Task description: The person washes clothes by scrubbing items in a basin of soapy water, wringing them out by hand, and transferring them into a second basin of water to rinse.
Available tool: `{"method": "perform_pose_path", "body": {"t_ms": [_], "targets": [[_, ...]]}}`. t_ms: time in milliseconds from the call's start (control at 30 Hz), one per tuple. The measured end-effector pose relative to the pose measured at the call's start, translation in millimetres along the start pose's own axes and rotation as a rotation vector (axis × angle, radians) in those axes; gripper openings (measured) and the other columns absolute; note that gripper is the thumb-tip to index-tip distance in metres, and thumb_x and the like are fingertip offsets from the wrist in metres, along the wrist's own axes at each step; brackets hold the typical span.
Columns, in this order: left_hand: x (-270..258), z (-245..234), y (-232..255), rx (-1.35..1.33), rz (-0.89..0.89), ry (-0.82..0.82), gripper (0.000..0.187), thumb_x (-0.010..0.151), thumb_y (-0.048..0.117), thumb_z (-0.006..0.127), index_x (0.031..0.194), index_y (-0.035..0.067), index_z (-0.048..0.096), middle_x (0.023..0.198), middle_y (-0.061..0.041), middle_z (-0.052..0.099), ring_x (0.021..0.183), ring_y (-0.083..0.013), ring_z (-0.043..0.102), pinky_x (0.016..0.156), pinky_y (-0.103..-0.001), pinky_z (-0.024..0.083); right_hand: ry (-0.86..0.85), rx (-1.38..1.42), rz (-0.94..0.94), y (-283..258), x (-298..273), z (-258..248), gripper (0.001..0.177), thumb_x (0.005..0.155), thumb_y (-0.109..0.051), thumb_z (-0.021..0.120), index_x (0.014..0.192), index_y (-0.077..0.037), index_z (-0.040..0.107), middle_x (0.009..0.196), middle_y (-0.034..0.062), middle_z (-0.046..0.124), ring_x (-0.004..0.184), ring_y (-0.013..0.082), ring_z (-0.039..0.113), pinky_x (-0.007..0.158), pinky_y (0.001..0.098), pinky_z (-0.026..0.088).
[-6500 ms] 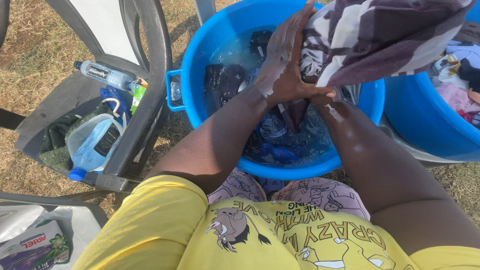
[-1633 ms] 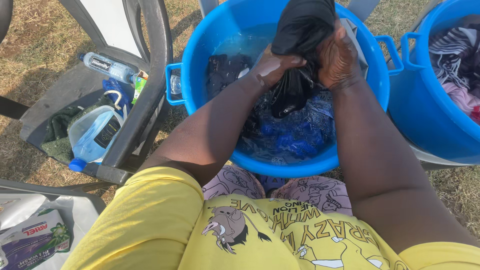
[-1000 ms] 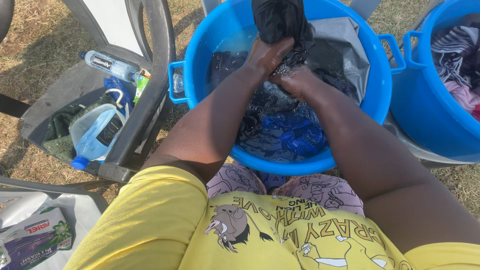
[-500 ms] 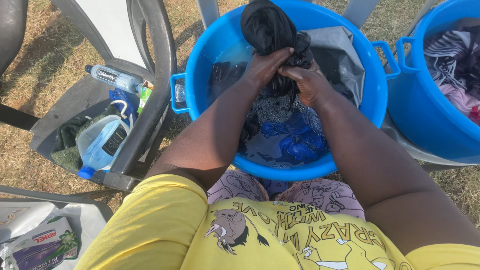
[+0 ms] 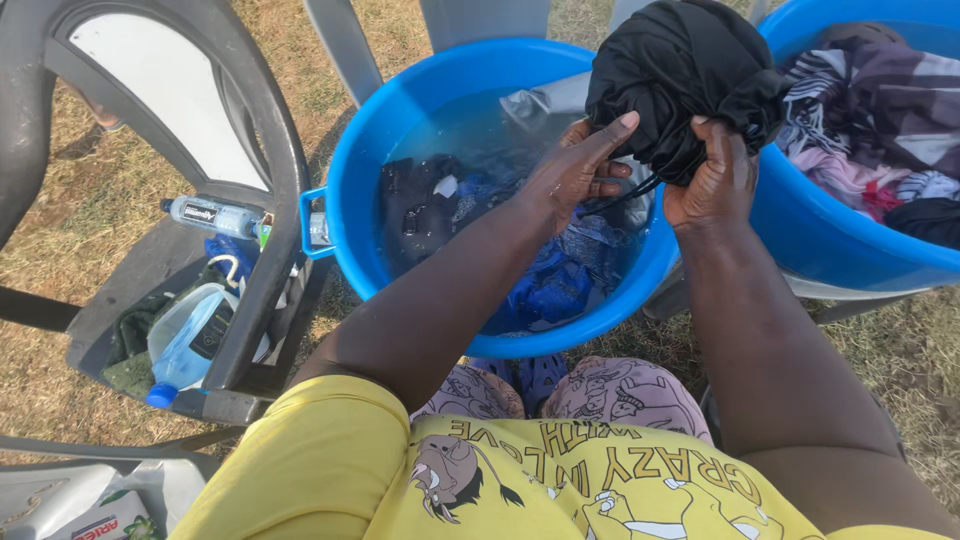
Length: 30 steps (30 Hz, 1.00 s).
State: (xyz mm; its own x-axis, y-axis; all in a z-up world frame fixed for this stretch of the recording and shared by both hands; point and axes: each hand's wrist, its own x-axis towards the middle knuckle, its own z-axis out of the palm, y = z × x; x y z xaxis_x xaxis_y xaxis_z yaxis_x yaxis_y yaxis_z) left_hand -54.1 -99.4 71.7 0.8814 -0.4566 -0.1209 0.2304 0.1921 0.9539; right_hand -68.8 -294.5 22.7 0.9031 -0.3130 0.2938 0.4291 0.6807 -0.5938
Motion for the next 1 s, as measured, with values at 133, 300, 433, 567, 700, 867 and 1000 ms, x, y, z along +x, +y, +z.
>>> {"method": "perform_pose_path", "body": {"t_ms": [133,300,433,567,700,867,1000], "targets": [[43,94,-34,0.079,0.095,-0.250,0.096,0.086,0.047,0.075,0.157,0.004,0.026,0.120,-0.010,0.065,0.095,-0.0143,0.067,0.075,-0.031,0.057,0.305,-0.081,-0.212,-91,22,-32,0.024,0.088,-0.019,0.075,0.107,-0.006,0.068,0.097,0.0073,0.070,0.086,0.0297,0.069,0.069,0.0492,0.051],[48,150,-77,0.268,0.221,-0.403,0.085,0.092,0.038,0.076,0.158,0.000,0.037,0.126,-0.011,0.065,0.106,-0.0158,0.064,0.087,-0.033,0.054,0.302,0.039,-0.277,-184,29,-69,0.041,0.090,-0.024,0.078,0.123,-0.006,0.063,0.119,0.0126,0.067,0.110,0.0323,0.069,0.091,0.0533,0.059],[37,127,-83,0.421,0.223,-0.374,0.079,0.090,0.036,0.076,0.153,0.003,0.042,0.132,-0.007,0.063,0.111,-0.0175,0.067,0.093,-0.033,0.058,0.396,-0.220,-0.417,-182,19,-79,0.065,0.088,-0.029,0.080,0.139,-0.026,0.040,0.159,0.0182,0.039,0.149,0.0375,0.049,0.122,0.0573,0.053],[27,54,-61,0.485,0.264,-0.196,0.063,0.092,0.032,0.076,0.144,0.003,0.056,0.128,-0.011,0.067,0.111,-0.0181,0.067,0.096,-0.032,0.058,0.383,-0.992,-0.304,-123,6,-53,0.064,0.097,-0.035,0.077,0.152,-0.012,0.055,0.175,0.0190,-0.004,0.164,0.0375,-0.004,0.133,0.0558,0.017],[9,-37,-29,0.539,0.250,0.107,0.051,0.089,0.027,0.077,0.131,0.003,0.064,0.119,-0.008,0.073,0.105,-0.0137,0.070,0.092,-0.030,0.058,0.081,-1.566,-0.307,-31,-9,2,0.066,0.090,-0.031,0.082,0.149,-0.013,0.057,0.172,0.0232,0.004,0.159,0.0474,0.001,0.128,0.0598,0.015],[-6,-115,-5,0.806,0.150,0.388,0.051,0.087,0.035,0.073,0.125,0.002,0.066,0.105,-0.011,0.076,0.096,-0.0198,0.074,0.085,-0.034,0.058,-0.161,-1.651,-0.028,73,27,47,0.092,0.088,-0.038,0.079,0.161,-0.009,0.031,0.168,0.0193,0.027,0.157,0.0380,0.024,0.127,0.0479,0.026],[-2,-145,0,1.022,0.085,0.398,0.057,0.085,0.043,0.073,0.127,0.004,0.067,0.112,-0.015,0.074,0.107,-0.0294,0.069,0.096,-0.040,0.053,0.061,-1.722,0.411,93,53,50,0.099,0.086,-0.052,0.070,0.157,0.000,0.027,0.148,0.0257,0.051,0.137,0.0432,0.050,0.115,0.0452,0.040]]}}
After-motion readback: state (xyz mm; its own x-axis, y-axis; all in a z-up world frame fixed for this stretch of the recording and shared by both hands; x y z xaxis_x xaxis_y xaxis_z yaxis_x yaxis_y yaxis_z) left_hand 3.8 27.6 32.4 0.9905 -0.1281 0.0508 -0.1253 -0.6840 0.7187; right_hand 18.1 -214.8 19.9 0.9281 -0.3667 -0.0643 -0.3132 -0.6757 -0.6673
